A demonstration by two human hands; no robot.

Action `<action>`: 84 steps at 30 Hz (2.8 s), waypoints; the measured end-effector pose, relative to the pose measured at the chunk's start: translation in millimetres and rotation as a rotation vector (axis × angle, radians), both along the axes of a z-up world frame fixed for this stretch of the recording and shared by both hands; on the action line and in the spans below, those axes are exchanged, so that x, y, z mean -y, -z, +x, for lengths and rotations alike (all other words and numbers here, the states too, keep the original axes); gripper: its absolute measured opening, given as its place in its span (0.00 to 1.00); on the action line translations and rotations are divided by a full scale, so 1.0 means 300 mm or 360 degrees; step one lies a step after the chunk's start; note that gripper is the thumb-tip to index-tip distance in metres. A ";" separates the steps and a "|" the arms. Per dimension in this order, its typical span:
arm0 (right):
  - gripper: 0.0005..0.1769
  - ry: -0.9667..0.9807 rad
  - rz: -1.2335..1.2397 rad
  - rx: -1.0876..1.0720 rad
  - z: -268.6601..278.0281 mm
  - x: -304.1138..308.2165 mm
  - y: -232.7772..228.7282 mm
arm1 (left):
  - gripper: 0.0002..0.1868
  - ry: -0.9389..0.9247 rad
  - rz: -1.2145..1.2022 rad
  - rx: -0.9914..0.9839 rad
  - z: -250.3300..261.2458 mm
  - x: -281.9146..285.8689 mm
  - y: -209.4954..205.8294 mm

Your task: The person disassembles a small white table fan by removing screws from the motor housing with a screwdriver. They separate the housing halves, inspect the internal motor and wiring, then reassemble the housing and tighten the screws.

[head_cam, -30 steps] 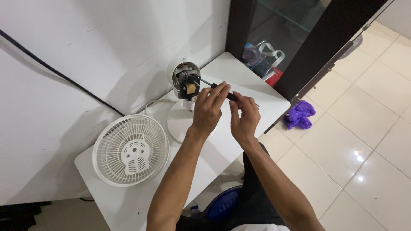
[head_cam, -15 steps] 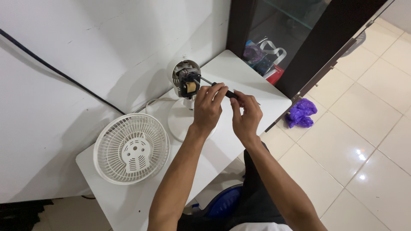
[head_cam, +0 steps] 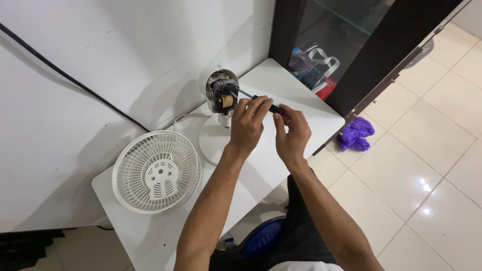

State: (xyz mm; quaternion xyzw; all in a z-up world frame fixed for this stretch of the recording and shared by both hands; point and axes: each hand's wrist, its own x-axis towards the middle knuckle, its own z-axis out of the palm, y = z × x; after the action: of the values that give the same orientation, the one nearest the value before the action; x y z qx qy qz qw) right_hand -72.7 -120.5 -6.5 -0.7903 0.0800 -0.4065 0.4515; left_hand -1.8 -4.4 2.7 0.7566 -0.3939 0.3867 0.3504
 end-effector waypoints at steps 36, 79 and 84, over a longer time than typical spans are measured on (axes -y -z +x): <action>0.14 -0.0027 -0.0165 0.0051 -0.030 0.015 -0.036 | 0.19 -0.0096 0.0023 -0.0019 -0.021 0.013 -0.012; 0.17 -0.0317 -0.0480 0.0329 -0.026 0.132 -0.014 | 0.11 0.0804 -0.1851 -0.2529 -0.035 0.129 0.043; 0.18 -0.0446 -0.0515 0.0301 -0.030 0.162 -0.031 | 0.11 0.0748 -0.1961 -0.2453 -0.017 0.149 0.075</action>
State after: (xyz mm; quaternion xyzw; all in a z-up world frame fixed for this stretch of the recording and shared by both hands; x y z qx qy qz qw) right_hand -81.6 -169.0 2.9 -0.8141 -0.1395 -0.4196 0.3765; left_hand -6.8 -49.0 -19.9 0.3911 0.0686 -0.1497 0.9055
